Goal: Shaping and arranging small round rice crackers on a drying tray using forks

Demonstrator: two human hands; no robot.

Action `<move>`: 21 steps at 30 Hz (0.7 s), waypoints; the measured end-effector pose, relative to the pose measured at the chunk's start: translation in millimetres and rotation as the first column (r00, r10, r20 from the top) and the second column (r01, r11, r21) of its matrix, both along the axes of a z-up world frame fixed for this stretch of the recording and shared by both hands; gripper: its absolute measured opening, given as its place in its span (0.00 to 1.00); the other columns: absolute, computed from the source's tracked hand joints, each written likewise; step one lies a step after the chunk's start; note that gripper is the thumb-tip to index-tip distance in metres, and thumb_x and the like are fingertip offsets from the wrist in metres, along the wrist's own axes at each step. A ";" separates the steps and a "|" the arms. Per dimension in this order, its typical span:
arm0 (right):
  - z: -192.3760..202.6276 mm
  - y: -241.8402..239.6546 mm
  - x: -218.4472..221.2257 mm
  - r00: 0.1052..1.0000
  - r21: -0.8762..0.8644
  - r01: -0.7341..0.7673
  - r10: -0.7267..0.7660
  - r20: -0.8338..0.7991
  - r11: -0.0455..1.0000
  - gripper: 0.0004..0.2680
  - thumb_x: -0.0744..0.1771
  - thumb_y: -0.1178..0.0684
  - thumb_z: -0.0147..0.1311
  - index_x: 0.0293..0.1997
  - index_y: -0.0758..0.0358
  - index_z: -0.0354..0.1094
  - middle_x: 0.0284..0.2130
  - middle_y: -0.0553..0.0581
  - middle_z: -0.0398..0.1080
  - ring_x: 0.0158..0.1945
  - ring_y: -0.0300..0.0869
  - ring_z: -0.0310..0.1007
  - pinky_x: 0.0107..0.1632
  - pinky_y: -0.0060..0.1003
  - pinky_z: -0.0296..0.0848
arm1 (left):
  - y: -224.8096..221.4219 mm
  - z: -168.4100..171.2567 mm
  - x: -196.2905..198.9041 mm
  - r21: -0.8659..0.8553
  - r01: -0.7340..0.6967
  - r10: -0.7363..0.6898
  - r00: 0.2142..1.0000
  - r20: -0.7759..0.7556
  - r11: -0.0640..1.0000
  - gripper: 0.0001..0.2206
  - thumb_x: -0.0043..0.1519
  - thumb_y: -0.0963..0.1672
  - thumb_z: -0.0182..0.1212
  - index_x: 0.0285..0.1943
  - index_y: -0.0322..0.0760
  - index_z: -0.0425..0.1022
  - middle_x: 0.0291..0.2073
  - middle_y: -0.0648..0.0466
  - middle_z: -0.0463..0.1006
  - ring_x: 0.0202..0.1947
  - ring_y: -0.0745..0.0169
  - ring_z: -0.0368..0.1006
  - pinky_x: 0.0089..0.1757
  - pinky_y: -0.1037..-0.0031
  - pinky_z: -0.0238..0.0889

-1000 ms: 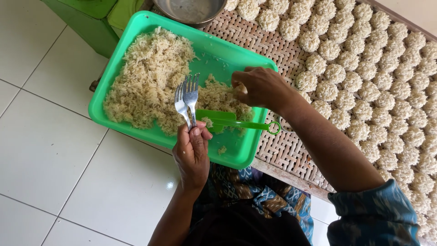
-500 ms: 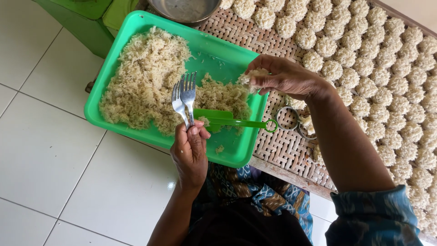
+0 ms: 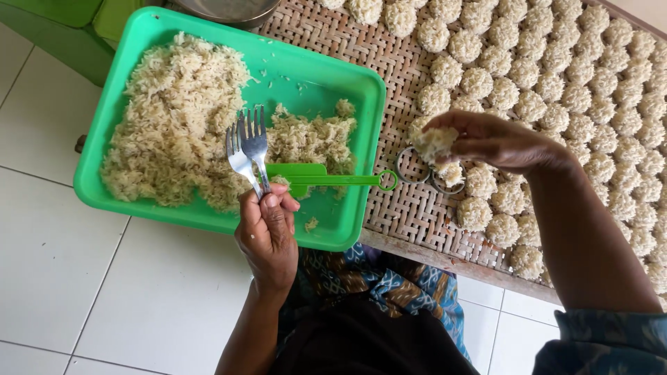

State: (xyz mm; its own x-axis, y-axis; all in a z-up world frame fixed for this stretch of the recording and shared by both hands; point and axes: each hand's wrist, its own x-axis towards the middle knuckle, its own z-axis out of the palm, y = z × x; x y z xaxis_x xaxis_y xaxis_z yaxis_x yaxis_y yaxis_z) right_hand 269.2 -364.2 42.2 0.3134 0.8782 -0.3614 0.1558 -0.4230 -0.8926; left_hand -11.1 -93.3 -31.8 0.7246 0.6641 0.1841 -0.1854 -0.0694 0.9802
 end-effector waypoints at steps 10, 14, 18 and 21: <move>36.6 55.4 -58.0 0.972 -0.523 0.114 0.015 0.236 0.844 0.18 0.69 0.62 0.38 0.68 0.60 0.62 0.57 0.79 0.69 0.54 0.73 0.76 0.60 0.64 0.70 | -6.6 -1.1 10.2 0.148 -0.130 0.120 0.990 0.071 0.980 0.12 0.73 0.42 0.42 0.44 0.31 0.71 0.23 0.51 0.76 0.12 0.66 0.61 0.21 0.77 0.60; 19.8 49.6 -57.8 0.901 -0.569 0.215 0.064 0.430 0.794 0.16 0.70 0.58 0.44 0.66 0.52 0.66 0.53 0.75 0.73 0.51 0.64 0.80 0.52 0.49 0.76 | -6.7 -0.3 10.2 0.164 -0.133 0.122 0.990 0.072 0.978 0.12 0.73 0.42 0.41 0.44 0.31 0.71 0.23 0.51 0.76 0.12 0.66 0.61 0.21 0.77 0.60; -5.7 31.1 -51.4 0.777 -0.473 0.301 0.074 0.625 0.828 0.12 0.70 0.55 0.52 0.61 0.55 0.69 0.47 0.68 0.75 0.47 0.59 0.80 0.49 0.45 0.79 | -7.1 -0.7 9.7 0.168 -0.139 0.128 0.989 0.074 0.976 0.11 0.73 0.41 0.42 0.44 0.31 0.71 0.23 0.51 0.76 0.12 0.67 0.61 0.21 0.78 0.61; 11.8 40.9 -65.0 0.727 -0.326 0.320 -0.010 0.686 0.890 0.11 0.69 0.62 0.51 0.58 0.67 0.68 0.46 0.74 0.75 0.46 0.63 0.80 0.48 0.50 0.80 | -7.6 1.5 10.0 0.154 -0.120 0.111 0.991 0.069 0.981 0.12 0.73 0.42 0.41 0.44 0.31 0.71 0.23 0.50 0.76 0.12 0.66 0.61 0.21 0.77 0.60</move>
